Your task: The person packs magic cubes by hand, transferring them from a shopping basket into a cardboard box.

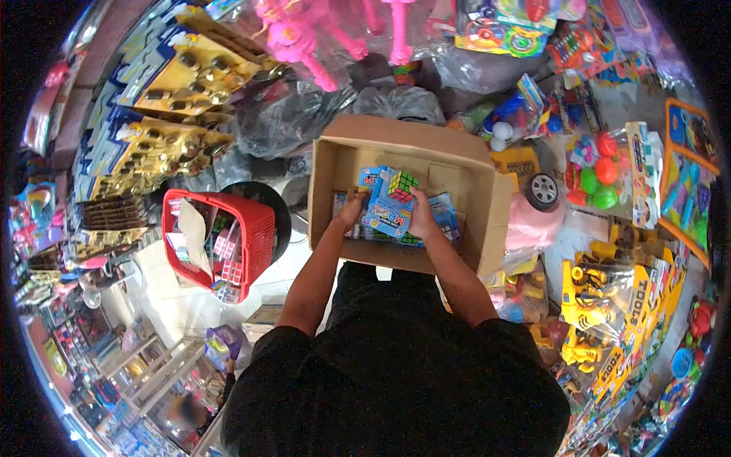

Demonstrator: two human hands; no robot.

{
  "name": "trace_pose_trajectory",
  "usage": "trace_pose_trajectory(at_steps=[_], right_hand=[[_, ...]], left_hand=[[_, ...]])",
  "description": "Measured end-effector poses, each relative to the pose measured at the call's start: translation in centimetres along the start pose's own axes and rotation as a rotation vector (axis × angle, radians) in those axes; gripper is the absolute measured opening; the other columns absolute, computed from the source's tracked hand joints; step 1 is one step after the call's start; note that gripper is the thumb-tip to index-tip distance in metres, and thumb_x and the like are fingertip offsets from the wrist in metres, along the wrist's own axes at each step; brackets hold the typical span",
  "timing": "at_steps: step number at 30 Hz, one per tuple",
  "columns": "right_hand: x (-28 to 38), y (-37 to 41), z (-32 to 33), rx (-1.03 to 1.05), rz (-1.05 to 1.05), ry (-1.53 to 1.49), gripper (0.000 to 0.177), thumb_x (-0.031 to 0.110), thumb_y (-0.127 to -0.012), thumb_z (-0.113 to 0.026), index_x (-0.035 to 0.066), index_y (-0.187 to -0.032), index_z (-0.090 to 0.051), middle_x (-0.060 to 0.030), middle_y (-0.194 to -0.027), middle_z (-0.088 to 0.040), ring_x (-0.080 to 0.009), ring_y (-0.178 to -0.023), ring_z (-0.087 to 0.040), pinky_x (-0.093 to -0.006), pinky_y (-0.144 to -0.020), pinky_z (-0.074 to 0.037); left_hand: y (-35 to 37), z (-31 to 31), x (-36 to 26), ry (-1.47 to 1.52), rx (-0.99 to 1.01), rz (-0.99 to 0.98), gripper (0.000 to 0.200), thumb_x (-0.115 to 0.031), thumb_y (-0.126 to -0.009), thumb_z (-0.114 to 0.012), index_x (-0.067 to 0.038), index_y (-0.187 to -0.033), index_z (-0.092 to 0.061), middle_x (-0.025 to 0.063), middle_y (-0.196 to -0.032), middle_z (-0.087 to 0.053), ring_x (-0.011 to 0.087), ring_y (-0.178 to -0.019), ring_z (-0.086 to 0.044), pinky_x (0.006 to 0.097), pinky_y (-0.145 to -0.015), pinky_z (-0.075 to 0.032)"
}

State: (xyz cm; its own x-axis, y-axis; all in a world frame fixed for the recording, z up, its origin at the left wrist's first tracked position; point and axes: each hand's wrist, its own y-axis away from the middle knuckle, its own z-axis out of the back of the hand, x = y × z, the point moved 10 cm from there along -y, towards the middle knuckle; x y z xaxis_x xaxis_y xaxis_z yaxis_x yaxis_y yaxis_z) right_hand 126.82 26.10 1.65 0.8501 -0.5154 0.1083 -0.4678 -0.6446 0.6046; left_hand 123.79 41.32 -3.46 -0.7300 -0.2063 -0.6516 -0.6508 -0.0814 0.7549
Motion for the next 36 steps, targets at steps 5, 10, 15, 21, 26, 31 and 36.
trace_pose_trajectory(at_steps=[5, 10, 15, 21, 26, 31, 36], right_hand=[[-1.7, -1.4, 0.8, -0.02, -0.075, -0.03, 0.048, 0.043, -0.082, -0.059, 0.01, -0.118, -0.056, -0.0111, -0.113, -0.062, -0.0303, -0.104, -0.058, -0.0481, -0.095, -0.043], [-1.2, -2.5, 5.2, -0.157, -0.002, 0.112, 0.049, 0.038, -0.081, -0.065, 0.006, -0.117, -0.053, -0.0111, -0.113, -0.061, -0.0289, -0.104, -0.058, -0.0458, -0.093, -0.045], [2.5, 1.5, 5.6, -0.438, 0.248, 0.324, 0.067, 0.024, -0.074, -0.078, 0.008, -0.123, -0.034, -0.0095, -0.112, -0.054, -0.023, -0.102, -0.056, -0.04, -0.086, -0.049], [5.7, 2.1, 8.2, -0.71, 0.514, 0.528, 0.057, 0.024, -0.078, -0.075, 0.008, -0.119, -0.041, -0.0097, -0.107, -0.057, -0.019, -0.091, -0.058, -0.0368, -0.077, -0.049], [7.9, -0.5, 8.7, -0.705, 0.691, 0.864, 0.042, 0.028, -0.077, -0.075, 0.002, -0.104, -0.058, -0.0087, -0.096, -0.063, -0.0205, -0.088, -0.059, -0.0351, -0.077, -0.047], [7.5, -2.7, 12.1, -0.769, 0.605, 1.048, 0.073, 0.044, -0.069, -0.078, -0.003, -0.119, -0.052, -0.0186, -0.108, -0.063, -0.0307, -0.099, -0.061, -0.0383, -0.087, -0.046], [7.0, -0.4, 2.9, -0.592, 0.625, 1.059, 0.067, 0.039, -0.078, -0.071, -0.001, -0.126, -0.047, -0.0224, -0.118, -0.057, -0.0338, -0.11, -0.056, -0.0408, -0.095, -0.043]], left_hand=[[-0.9, 7.3, -1.4, -0.404, -0.319, -0.27, 0.042, -0.029, -0.092, -0.048, 0.0, -0.123, -0.048, 0.0189, -0.111, -0.06, 0.0292, -0.103, -0.058, 0.0381, -0.085, -0.046], [-3.2, 9.7, -0.9, -0.66, -0.416, -0.312, 0.034, -0.021, -0.089, -0.048, -0.003, -0.117, -0.051, 0.0257, -0.112, -0.058, 0.0428, -0.105, -0.056, 0.0492, -0.086, -0.046], [-3.1, 6.6, -0.9, -0.959, -0.507, -0.343, 0.054, -0.025, -0.083, -0.055, -0.007, -0.131, -0.037, 0.0335, -0.115, -0.051, 0.0489, -0.107, -0.049, 0.0514, -0.091, -0.043], [2.9, -1.6, -6.6, -1.2, -0.257, -0.299, 0.075, -0.031, -0.08, -0.064, -0.021, -0.144, -0.025, 0.0243, -0.144, -0.026, 0.0462, -0.133, -0.025, 0.0523, -0.103, -0.035], [1.3, -1.5, -5.4, -1.495, -0.131, -0.188, 0.071, -0.026, -0.08, -0.066, -0.026, -0.141, -0.029, 0.0154, -0.143, -0.031, 0.0399, -0.132, -0.031, 0.0521, -0.1, -0.04], [2.2, -0.4, -6.8, -1.535, -0.203, -0.261, 0.064, -0.01, -0.08, -0.062, -0.027, -0.135, -0.035, 0.012, -0.137, -0.037, 0.0357, -0.127, -0.039, 0.0476, -0.094, -0.046], [1.2, 2.1, -4.9, -1.471, -0.177, -0.246, 0.066, -0.001, -0.08, -0.055, -0.028, -0.137, -0.036, 0.0139, -0.144, -0.028, 0.0386, -0.123, -0.043, 0.0484, -0.093, -0.047]])
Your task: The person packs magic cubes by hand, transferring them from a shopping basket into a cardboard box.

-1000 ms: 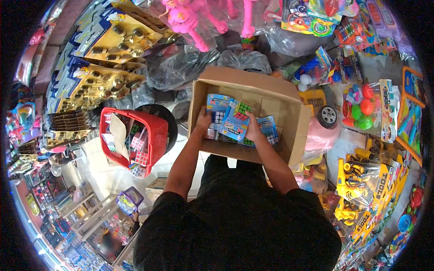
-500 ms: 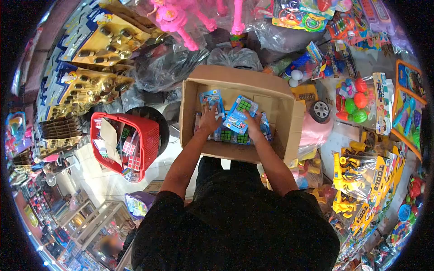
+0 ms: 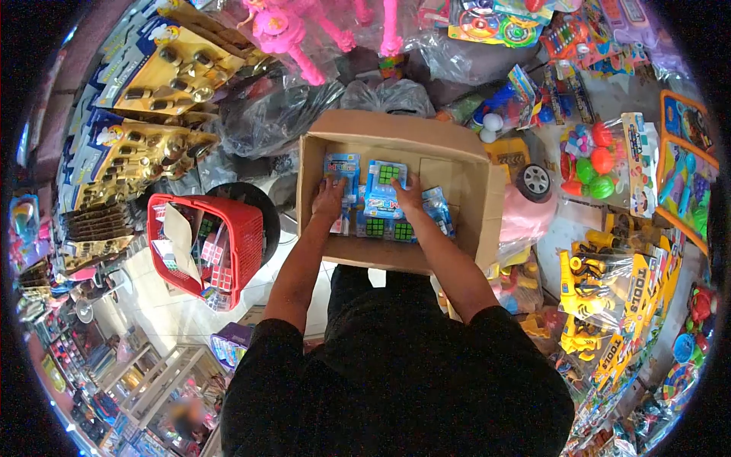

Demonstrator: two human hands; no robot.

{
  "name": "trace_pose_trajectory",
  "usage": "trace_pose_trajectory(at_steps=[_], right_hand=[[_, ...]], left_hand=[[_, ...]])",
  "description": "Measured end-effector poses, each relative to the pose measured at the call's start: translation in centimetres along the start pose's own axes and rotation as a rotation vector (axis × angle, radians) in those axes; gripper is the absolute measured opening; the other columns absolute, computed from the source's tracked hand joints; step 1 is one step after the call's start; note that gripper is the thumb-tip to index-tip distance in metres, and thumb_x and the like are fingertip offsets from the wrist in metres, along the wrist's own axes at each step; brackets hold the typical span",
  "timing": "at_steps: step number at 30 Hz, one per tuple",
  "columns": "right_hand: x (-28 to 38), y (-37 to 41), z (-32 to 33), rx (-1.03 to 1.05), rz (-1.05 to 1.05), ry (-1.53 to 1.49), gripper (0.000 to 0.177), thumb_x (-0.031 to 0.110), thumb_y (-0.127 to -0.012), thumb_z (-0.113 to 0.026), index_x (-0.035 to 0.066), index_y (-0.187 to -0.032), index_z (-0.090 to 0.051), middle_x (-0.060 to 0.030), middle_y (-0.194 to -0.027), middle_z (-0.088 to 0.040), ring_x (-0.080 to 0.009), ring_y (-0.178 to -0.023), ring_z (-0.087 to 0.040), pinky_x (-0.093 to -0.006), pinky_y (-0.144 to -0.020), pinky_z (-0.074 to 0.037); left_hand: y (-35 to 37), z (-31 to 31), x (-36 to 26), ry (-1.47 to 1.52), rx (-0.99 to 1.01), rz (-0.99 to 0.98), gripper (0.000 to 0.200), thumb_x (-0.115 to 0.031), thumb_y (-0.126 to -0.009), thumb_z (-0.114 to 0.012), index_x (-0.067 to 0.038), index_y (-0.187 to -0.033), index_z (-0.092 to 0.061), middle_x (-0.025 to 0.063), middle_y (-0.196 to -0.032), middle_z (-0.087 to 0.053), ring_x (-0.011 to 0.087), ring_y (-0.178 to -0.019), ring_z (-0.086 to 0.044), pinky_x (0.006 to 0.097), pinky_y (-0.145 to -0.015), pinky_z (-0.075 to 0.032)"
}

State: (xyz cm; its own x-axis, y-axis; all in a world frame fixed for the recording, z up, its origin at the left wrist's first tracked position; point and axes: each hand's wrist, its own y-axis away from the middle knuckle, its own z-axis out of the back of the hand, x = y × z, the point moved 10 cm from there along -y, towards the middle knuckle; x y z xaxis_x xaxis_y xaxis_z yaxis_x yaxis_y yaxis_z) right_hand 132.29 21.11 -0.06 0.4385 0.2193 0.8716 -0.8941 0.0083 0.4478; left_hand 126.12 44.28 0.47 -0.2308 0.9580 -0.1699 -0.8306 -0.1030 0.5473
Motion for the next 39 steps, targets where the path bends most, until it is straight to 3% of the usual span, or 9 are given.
trace_pose_trajectory(at_steps=[8, 14, 20, 28, 30, 36, 37, 38, 39], right_hand=[[-8.8, 0.6, -6.6, 0.371, -0.061, 0.565, 0.067, 0.031, -0.087, -0.059, 0.011, -0.144, -0.03, -0.016, -0.13, -0.052, -0.0345, -0.116, -0.052, -0.0393, -0.097, -0.041], [-8.1, 1.8, -4.6, 0.331, -0.074, 0.378, 0.06, 0.028, -0.087, -0.063, 0.005, -0.138, -0.039, -0.0121, -0.118, -0.06, -0.0203, -0.108, -0.057, -0.0315, -0.09, -0.046], [1.2, 8.8, -1.5, 0.46, 0.171, -0.056, 0.04, 0.024, -0.09, -0.06, 0.004, -0.124, -0.053, -0.0091, -0.112, -0.061, -0.0158, -0.1, -0.059, -0.0303, -0.085, -0.048], [2.0, 24.8, -5.6, 0.914, -0.287, -0.043, 0.043, 0.038, -0.094, -0.052, 0.004, -0.119, -0.058, -0.0073, -0.112, -0.061, -0.0159, -0.108, -0.054, -0.0323, -0.094, -0.043], [-1.8, 26.5, -8.2, 1.024, 0.012, 0.171, 0.046, 0.04, -0.095, -0.05, 0.002, -0.12, -0.058, -0.0063, -0.11, -0.062, -0.0154, -0.107, -0.055, -0.031, -0.093, -0.043], [-18.0, 28.3, -10.1, 0.701, 0.045, 0.663, 0.046, 0.043, -0.091, -0.053, 0.003, -0.11, -0.06, -0.0168, -0.098, -0.064, -0.0295, -0.087, -0.061, -0.0368, -0.082, -0.047], [-19.4, 28.5, -9.9, 0.682, -0.019, 0.734, 0.047, 0.044, -0.09, -0.053, 0.002, -0.11, -0.06, -0.0182, -0.097, -0.064, -0.0313, -0.086, -0.061, -0.0381, -0.081, -0.047], [-19.2, 28.7, -9.8, 0.684, -0.157, 0.693, 0.063, 0.055, -0.085, -0.054, 0.004, -0.123, -0.056, -0.022, -0.121, -0.057, -0.0355, -0.116, -0.052, -0.0419, -0.1, -0.039], [-18.6, 29.2, -9.7, 0.574, -0.084, 0.642, 0.063, 0.055, -0.085, -0.054, 0.004, -0.122, -0.057, -0.0215, -0.119, -0.059, -0.0352, -0.114, -0.054, -0.0418, -0.098, -0.04]], left_hand=[[1.3, -0.6, 0.2, 0.079, 0.022, -0.012, 0.074, -0.005, -0.08, -0.058, -0.025, -0.144, -0.028, 0.013, -0.153, -0.008, 0.0413, -0.122, -0.044, 0.049, -0.094, -0.047], [5.5, 2.8, -0.6, 0.308, -0.278, -0.111, 0.057, -0.012, -0.079, -0.064, -0.013, -0.132, -0.043, 0.0188, -0.137, -0.041, 0.0351, -0.108, -0.057, 0.0425, -0.084, -0.051], [13.4, 7.1, -3.7, 0.779, -0.048, -0.195, 0.025, -0.024, -0.089, -0.059, -0.004, -0.105, -0.06, 0.0108, -0.08, -0.065, 0.0169, -0.068, -0.063, 0.0332, -0.067, -0.051], [18.9, -1.6, -0.9, 0.908, 0.575, -0.325, 0.035, -0.037, -0.093, -0.052, -0.004, -0.105, -0.06, 0.007, -0.085, -0.065, 0.0136, -0.073, -0.06, 0.028, -0.067, -0.049], [20.2, -4.7, 0.9, 0.826, 0.665, -0.341, 0.04, -0.04, -0.093, -0.05, -0.004, -0.106, -0.062, 0.0078, -0.086, -0.065, 0.0143, -0.076, -0.06, 0.0291, -0.069, -0.048], [20.1, -16.6, 5.2, 0.528, 0.51, -0.751, 0.046, -0.043, -0.089, -0.048, -0.002, -0.106, -0.064, 0.0139, -0.099, -0.065, 0.0239, -0.089, -0.06, 0.0397, -0.079, -0.047], [21.1, -18.3, 6.6, 0.392, 0.712, -0.527, 0.047, -0.042, -0.088, -0.049, -0.002, -0.11, -0.062, 0.0155, -0.103, -0.065, 0.0275, -0.094, -0.06, 0.0415, -0.084, -0.045], [22.6, -20.8, 7.6, 0.346, 0.928, -0.473, 0.048, -0.043, -0.089, -0.049, -0.002, -0.11, -0.063, 0.0162, -0.104, -0.065, 0.028, -0.097, -0.06, 0.0405, -0.085, -0.044], [23.1, -22.1, 8.5, 0.284, 0.921, -0.503, 0.048, -0.044, -0.089, -0.048, -0.003, -0.109, -0.064, 0.0154, -0.104, -0.066, 0.0275, -0.097, -0.06, 0.0407, -0.085, -0.044]])
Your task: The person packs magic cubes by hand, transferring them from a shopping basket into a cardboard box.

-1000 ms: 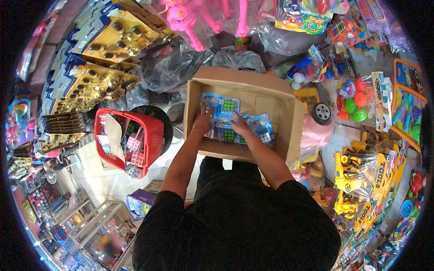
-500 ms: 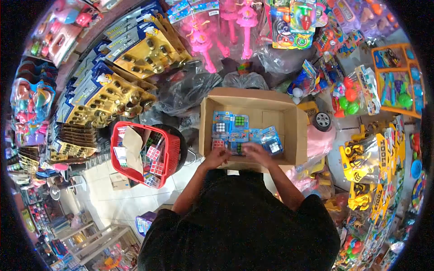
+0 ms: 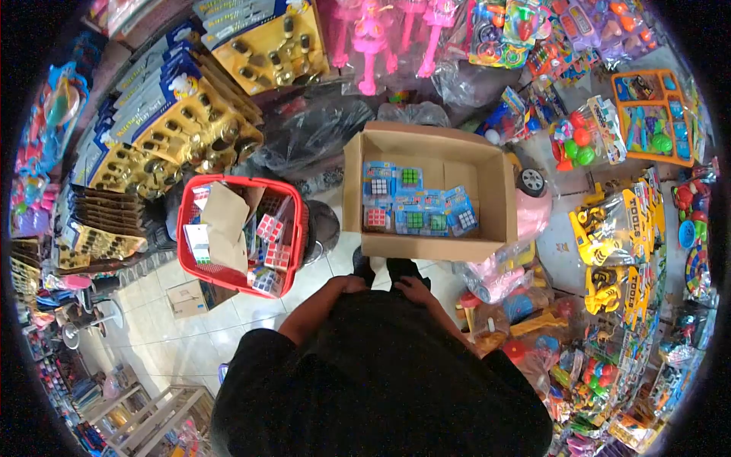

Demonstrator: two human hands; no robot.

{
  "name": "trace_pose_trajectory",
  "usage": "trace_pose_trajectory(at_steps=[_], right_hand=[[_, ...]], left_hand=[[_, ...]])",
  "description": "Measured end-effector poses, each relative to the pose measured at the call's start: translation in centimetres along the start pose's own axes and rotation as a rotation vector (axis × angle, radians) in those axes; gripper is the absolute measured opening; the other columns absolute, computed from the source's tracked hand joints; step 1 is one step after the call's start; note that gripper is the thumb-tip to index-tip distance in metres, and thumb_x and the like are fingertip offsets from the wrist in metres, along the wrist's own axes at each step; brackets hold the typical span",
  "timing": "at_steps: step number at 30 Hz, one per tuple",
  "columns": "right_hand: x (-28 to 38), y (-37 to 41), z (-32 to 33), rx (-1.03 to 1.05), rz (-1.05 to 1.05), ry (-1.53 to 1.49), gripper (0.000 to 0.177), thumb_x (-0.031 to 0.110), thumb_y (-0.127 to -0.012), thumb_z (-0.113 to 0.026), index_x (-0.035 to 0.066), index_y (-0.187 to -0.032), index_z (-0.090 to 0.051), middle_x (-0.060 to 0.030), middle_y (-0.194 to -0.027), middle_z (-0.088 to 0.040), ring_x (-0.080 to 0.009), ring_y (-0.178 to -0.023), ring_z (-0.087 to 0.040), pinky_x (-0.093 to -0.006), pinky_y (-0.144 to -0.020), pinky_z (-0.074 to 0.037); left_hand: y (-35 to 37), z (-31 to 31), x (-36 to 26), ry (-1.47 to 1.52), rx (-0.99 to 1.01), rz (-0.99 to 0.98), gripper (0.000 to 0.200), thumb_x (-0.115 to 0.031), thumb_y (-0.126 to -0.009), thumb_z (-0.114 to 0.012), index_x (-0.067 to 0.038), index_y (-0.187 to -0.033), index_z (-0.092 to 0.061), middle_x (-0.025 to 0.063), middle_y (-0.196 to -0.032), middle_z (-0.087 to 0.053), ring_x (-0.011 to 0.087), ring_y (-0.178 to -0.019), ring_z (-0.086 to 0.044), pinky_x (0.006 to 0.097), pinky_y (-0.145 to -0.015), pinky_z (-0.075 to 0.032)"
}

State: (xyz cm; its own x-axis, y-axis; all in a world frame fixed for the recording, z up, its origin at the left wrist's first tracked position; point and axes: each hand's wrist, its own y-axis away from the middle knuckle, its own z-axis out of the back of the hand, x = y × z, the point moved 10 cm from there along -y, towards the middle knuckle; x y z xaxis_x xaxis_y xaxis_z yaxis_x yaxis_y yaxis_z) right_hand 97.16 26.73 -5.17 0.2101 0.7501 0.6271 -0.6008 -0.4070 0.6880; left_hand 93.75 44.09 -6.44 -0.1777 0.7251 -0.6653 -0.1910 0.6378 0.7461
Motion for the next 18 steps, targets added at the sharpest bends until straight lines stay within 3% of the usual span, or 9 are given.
trace_pose_trajectory(at_steps=[1, 5, 7, 8, 11, 13, 14, 17, 18], right_hand=[[0.6, 0.4, 0.7, -0.134, 0.052, -0.038, 0.063, 0.055, -0.085, -0.054, 0.003, -0.121, -0.057, -0.021, -0.117, -0.06, -0.035, -0.112, -0.055, -0.0417, -0.097, -0.041], [3.9, 4.0, 1.8, -0.131, -0.063, -0.223, 0.058, 0.05, -0.087, -0.054, 0.003, -0.122, -0.057, -0.0196, -0.118, -0.06, -0.0319, -0.112, -0.056, -0.0383, -0.097, -0.042], [1.6, 3.4, -0.1, -0.075, -0.111, -0.359, 0.052, 0.042, -0.089, -0.056, 0.002, -0.122, -0.057, -0.0163, -0.119, -0.061, -0.0265, -0.115, -0.054, -0.0344, -0.098, -0.041], [-1.5, 2.0, -1.4, -0.079, -0.113, -0.213, 0.049, 0.039, -0.091, -0.053, 0.001, -0.122, -0.055, -0.0148, -0.119, -0.06, -0.026, -0.114, -0.054, -0.0353, -0.097, -0.042], [-4.6, -0.2, -7.9, 0.15, 0.38, 0.409, 0.043, 0.034, -0.092, -0.049, 0.002, -0.122, -0.054, -0.0133, -0.122, -0.057, -0.0258, -0.116, -0.052, -0.0361, -0.098, -0.042], [-5.9, 0.3, -9.3, 0.235, 0.274, 0.139, 0.044, 0.035, -0.093, -0.047, 0.004, -0.124, -0.054, -0.0165, -0.125, -0.055, -0.0296, -0.117, -0.052, -0.0373, -0.101, -0.04], [-5.1, 1.3, -9.7, 0.279, 0.217, 0.002, 0.045, 0.036, -0.094, -0.045, 0.005, -0.125, -0.054, -0.0182, -0.127, -0.054, -0.0315, -0.117, -0.052, -0.0379, -0.102, -0.04], [-2.8, 3.9, -12.1, 0.144, 0.663, 0.425, 0.046, 0.031, -0.091, -0.05, 0.007, -0.13, -0.05, -0.0184, -0.132, -0.05, -0.0311, -0.12, -0.05, -0.0383, -0.102, -0.04], [-2.5, 4.8, -12.5, 0.153, 0.622, 0.358, 0.044, 0.028, -0.09, -0.051, 0.006, -0.129, -0.05, -0.018, -0.133, -0.048, -0.0319, -0.122, -0.048, -0.0385, -0.103, -0.038]], left_hand=[[-0.2, -0.5, 1.0, -0.073, 0.005, 0.0, 0.048, -0.045, -0.09, -0.048, -0.005, -0.108, -0.065, 0.0147, -0.104, -0.066, 0.027, -0.098, -0.06, 0.0408, -0.086, -0.044], [-0.6, 1.0, 3.4, 0.133, -0.187, -0.03, 0.049, -0.048, -0.09, -0.047, -0.006, -0.107, -0.067, 0.0137, -0.099, -0.067, 0.0264, -0.094, -0.061, 0.0412, -0.085, -0.045], [0.2, 0.9, 2.9, 0.217, -0.121, -0.004, 0.05, -0.048, -0.09, -0.047, -0.006, -0.109, -0.066, 0.0131, -0.099, -0.067, 0.0263, -0.095, -0.061, 0.0411, -0.085, -0.045], [0.6, 1.4, 2.6, 0.179, -0.187, -0.044, 0.05, -0.048, -0.09, -0.047, -0.005, -0.108, -0.066, 0.0132, -0.098, -0.067, 0.0259, -0.094, -0.061, 0.0405, -0.084, -0.045], [1.6, 2.1, 3.2, 0.099, -0.309, -0.04, 0.05, -0.047, -0.09, -0.048, -0.003, -0.105, -0.066, 0.0131, -0.096, -0.067, 0.025, -0.089, -0.062, 0.0394, -0.082, -0.046], [2.0, 1.1, 5.0, 0.088, -0.268, 0.119, 0.049, -0.046, -0.089, -0.048, -0.003, -0.103, -0.067, 0.0127, -0.095, -0.067, 0.0249, -0.086, -0.062, 0.0395, -0.081, -0.046], [1.2, 0.4, 5.6, 0.065, -0.268, 0.046, 0.048, -0.046, -0.089, -0.049, -0.003, -0.103, -0.067, 0.0132, -0.095, -0.067, 0.025, -0.085, -0.063, 0.0395, -0.08, -0.046], [0.5, -2.5, 7.8, 0.063, -0.31, -0.075, 0.048, -0.045, -0.088, -0.05, -0.003, -0.104, -0.066, 0.0143, -0.095, -0.067, 0.0256, -0.085, -0.063, 0.0395, -0.081, -0.046], [2.3, -3.3, 7.3, 0.107, -0.36, -0.052, 0.047, -0.045, -0.088, -0.05, -0.004, -0.105, -0.065, 0.0145, -0.097, -0.067, 0.026, -0.087, -0.063, 0.0394, -0.082, -0.046]])
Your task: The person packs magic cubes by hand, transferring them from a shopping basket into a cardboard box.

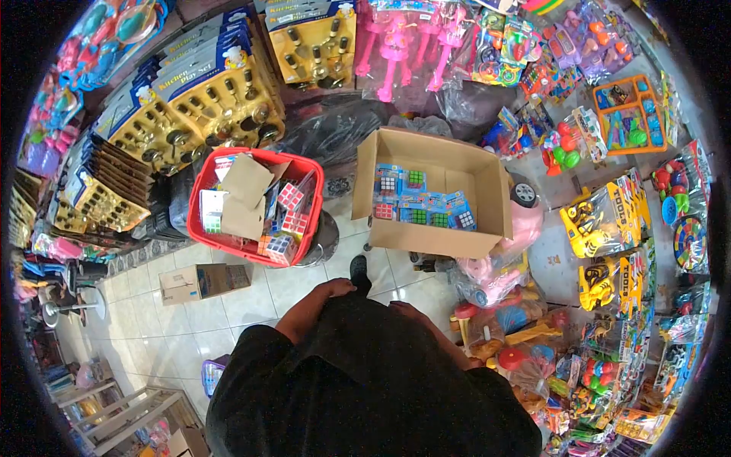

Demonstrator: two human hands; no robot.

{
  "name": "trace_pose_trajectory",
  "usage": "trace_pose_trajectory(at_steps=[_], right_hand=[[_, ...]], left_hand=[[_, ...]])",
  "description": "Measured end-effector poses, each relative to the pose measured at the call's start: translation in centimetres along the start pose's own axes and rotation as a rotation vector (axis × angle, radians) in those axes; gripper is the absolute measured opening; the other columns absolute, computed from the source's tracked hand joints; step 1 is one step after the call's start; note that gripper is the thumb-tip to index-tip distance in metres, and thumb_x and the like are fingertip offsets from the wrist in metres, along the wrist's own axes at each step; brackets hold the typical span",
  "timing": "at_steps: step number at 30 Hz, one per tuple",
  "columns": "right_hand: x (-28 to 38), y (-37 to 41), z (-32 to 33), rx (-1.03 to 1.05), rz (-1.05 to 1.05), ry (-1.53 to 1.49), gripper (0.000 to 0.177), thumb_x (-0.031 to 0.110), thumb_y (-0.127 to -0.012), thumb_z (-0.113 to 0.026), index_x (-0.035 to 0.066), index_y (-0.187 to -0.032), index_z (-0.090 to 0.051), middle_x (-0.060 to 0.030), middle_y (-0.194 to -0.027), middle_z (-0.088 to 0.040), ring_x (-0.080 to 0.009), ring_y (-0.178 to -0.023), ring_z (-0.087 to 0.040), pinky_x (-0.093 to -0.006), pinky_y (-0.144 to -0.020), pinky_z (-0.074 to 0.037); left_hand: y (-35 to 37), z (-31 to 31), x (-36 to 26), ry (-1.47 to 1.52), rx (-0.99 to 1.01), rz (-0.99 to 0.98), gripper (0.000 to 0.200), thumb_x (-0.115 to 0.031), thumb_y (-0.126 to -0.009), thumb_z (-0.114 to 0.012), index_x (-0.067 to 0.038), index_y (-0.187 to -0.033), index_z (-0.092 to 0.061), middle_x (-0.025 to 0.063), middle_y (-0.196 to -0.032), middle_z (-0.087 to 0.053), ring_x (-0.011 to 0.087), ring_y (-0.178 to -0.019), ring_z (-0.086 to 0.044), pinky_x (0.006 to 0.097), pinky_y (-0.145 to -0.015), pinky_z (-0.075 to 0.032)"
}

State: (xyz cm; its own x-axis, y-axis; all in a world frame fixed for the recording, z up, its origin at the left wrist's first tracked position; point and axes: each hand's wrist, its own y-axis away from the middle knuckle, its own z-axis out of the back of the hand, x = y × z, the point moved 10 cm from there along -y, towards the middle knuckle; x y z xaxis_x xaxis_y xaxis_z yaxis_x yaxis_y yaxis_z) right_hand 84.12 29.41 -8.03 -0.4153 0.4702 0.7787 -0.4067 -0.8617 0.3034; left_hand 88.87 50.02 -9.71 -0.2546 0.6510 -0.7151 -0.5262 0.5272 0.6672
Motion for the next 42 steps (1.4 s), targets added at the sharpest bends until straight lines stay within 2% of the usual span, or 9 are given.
trace_pose_trajectory(at_steps=[5, 6, 8, 17, 18, 26, 29, 35, 42], right_hand=[[0.0, 0.9, -8.4, 0.131, -0.329, -0.563, 0.046, 0.023, -0.087, -0.052, 0.004, -0.128, -0.049, -0.0181, -0.141, -0.038, -0.0334, -0.126, -0.042, -0.0392, -0.108, -0.033], [0.0, 0.4, -10.5, 0.119, -0.119, -0.193, 0.047, 0.025, -0.086, -0.054, 0.005, -0.127, -0.05, -0.0184, -0.137, -0.043, -0.0341, -0.124, -0.044, -0.0391, -0.107, -0.034], [2.4, 0.5, -12.3, 0.188, -0.066, -0.261, 0.047, 0.026, -0.086, -0.054, 0.006, -0.128, -0.05, -0.0181, -0.134, -0.047, -0.0348, -0.122, -0.046, -0.0388, -0.105, -0.035], [12.6, -3.5, 0.5, -0.177, -0.66, -1.016, 0.049, 0.036, -0.091, -0.056, 0.004, -0.128, -0.051, -0.0118, -0.121, -0.055, -0.0203, -0.108, -0.053, -0.0326, -0.095, -0.042], [11.7, -5.1, 0.2, -0.098, -0.6, -0.982, 0.055, 0.048, -0.088, -0.054, 0.017, -0.133, -0.046, -0.0043, -0.125, -0.054, -0.019, -0.114, -0.051, -0.0463, -0.091, -0.039], [23.1, -12.9, 16.9, -0.661, -0.178, -0.966, 0.038, 0.03, -0.093, -0.054, 0.007, -0.124, -0.051, -0.0058, -0.111, -0.059, -0.016, -0.101, -0.056, -0.0327, -0.085, -0.045], [28.4, -14.5, 21.2, -0.923, -0.065, -0.978, 0.031, 0.025, -0.093, -0.056, 0.004, -0.114, -0.055, -0.0067, -0.102, -0.062, -0.0152, -0.094, -0.059, -0.0293, -0.082, -0.046], [38.5, -18.3, 25.0, -1.318, -0.008, -0.84, 0.021, 0.017, -0.093, -0.056, 0.0, -0.107, -0.056, -0.0064, -0.098, -0.062, -0.0121, -0.089, -0.059, -0.0278, -0.079, -0.047], [44.5, -28.4, 25.1, -1.057, -0.119, -0.73, 0.035, 0.015, -0.091, -0.058, 0.0, -0.121, -0.048, -0.0103, -0.113, -0.056, -0.0209, -0.105, -0.057, -0.0301, -0.085, -0.048]], left_hand=[[7.2, -1.4, 1.2, 0.029, -0.219, 0.158, 0.045, -0.045, -0.088, -0.05, -0.006, -0.104, -0.065, 0.0146, -0.106, -0.065, 0.0288, -0.102, -0.06, 0.0374, -0.089, -0.045], [7.8, -1.8, 2.1, 0.027, -0.255, 0.126, 0.045, -0.045, -0.088, -0.05, -0.006, -0.104, -0.065, 0.0147, -0.106, -0.065, 0.029, -0.102, -0.06, 0.0375, -0.089, -0.045], [8.6, -3.0, 4.6, 0.021, -0.314, 0.06, 0.045, -0.045, -0.088, -0.051, -0.006, -0.104, -0.065, 0.0149, -0.106, -0.064, 0.0294, -0.101, -0.06, 0.0376, -0.089, -0.046], [18.1, 2.0, -6.3, 0.116, -0.185, -0.073, 0.044, -0.043, -0.092, -0.05, -0.005, -0.113, -0.058, 0.0109, -0.104, -0.063, 0.0203, -0.097, -0.058, 0.0333, -0.087, -0.045], [19.6, 3.4, -8.5, 0.136, -0.196, -0.106, 0.043, -0.041, -0.093, -0.05, -0.005, -0.114, -0.057, 0.0099, -0.104, -0.063, 0.0188, -0.097, -0.058, 0.0326, -0.087, -0.044], [31.1, 16.6, -19.1, 0.198, -0.308, -0.409, 0.025, -0.024, -0.095, -0.055, -0.003, -0.107, -0.057, 0.0028, -0.084, -0.059, 0.0094, -0.078, -0.055, 0.0267, -0.071, -0.047], [33.9, 21.6, -17.5, 0.555, -0.242, -0.47, 0.023, -0.023, -0.095, -0.054, -0.002, -0.106, -0.057, 0.0011, -0.082, -0.059, 0.0077, -0.078, -0.054, 0.0257, -0.069, -0.046], [39.7, 34.7, -10.0, 0.181, -0.591, -0.549, 0.028, -0.022, -0.088, -0.063, -0.004, -0.11, -0.057, 0.0048, -0.096, -0.064, 0.0132, -0.09, -0.061, 0.0287, -0.074, -0.048], [39.2, 42.2, -7.3, -0.249, -0.793, -0.708, 0.044, -0.016, -0.072, -0.07, -0.007, -0.113, -0.056, 0.0176, -0.117, -0.058, 0.0373, -0.11, -0.054, 0.0426, -0.093, -0.044]])
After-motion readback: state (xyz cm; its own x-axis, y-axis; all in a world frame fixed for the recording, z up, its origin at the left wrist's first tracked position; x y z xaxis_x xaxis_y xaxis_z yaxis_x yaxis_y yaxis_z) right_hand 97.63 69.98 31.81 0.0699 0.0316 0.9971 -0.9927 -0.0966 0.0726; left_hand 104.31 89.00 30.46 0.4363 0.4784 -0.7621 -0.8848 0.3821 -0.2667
